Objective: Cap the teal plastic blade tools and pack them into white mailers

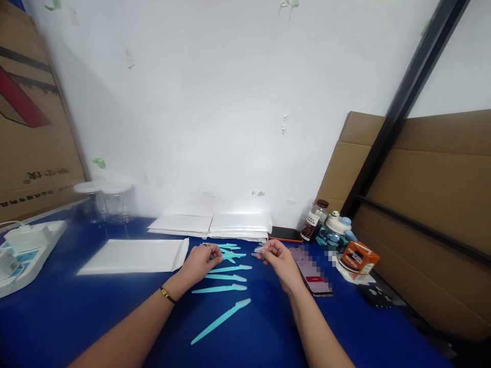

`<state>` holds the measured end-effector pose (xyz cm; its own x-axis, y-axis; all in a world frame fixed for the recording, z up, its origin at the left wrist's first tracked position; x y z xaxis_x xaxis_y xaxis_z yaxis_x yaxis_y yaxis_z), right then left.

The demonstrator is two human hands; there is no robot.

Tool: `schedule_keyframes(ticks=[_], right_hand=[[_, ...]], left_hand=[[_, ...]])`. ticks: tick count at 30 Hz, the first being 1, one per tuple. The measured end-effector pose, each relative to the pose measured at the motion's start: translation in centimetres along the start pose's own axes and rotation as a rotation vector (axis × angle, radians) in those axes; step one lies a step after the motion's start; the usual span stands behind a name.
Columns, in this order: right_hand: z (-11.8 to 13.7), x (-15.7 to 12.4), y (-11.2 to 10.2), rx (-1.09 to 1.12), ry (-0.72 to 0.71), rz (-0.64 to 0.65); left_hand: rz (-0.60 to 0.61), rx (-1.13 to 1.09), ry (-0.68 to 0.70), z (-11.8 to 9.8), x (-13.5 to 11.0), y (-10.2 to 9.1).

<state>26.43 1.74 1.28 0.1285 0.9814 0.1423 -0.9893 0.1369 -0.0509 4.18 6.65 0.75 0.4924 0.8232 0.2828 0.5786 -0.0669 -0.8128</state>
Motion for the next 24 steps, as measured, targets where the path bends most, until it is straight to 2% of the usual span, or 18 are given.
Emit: schedule_keyframes(ticks=[4,13,18,20,24], right_hand=[[0.0,-0.2,1.2,0.019,-0.015,-0.014],[-0.6,-0.5,2.5,-0.032,0.000,0.039],[-1.1,-0.7,3.7,-0.114,-0.002,0.118],[0.7,-1.1,3.6,-0.286,-0.122,0.098],[8.5,-3.5,3.1,-0.869,-0.520,-0.094]], left_hand=[[0.029,-0.100,0.000,-0.6,-0.1,0.1],[0.055,-0.122,-0.004,-0.8,0.1,0.6],[0.078,-0.161,0.011,-1.0,-0.1,0.9],[0.096,-0.163,0.024,-1.0,-0.3,0.8],[0.177,-0.150,-0.021,-0.1,-0.8,0.7]])
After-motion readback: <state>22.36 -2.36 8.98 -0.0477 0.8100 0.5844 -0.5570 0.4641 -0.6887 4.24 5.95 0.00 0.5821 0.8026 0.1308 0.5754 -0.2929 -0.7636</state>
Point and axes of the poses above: each hand's wrist, its own x-axis towards the middle knuckle, its own y-axis out of the palm, z = x × y, the point moved 8 cm from there along x, towards the middle knuckle, and after that the axes turned 3 degrees about y, right-handed, at the moved point
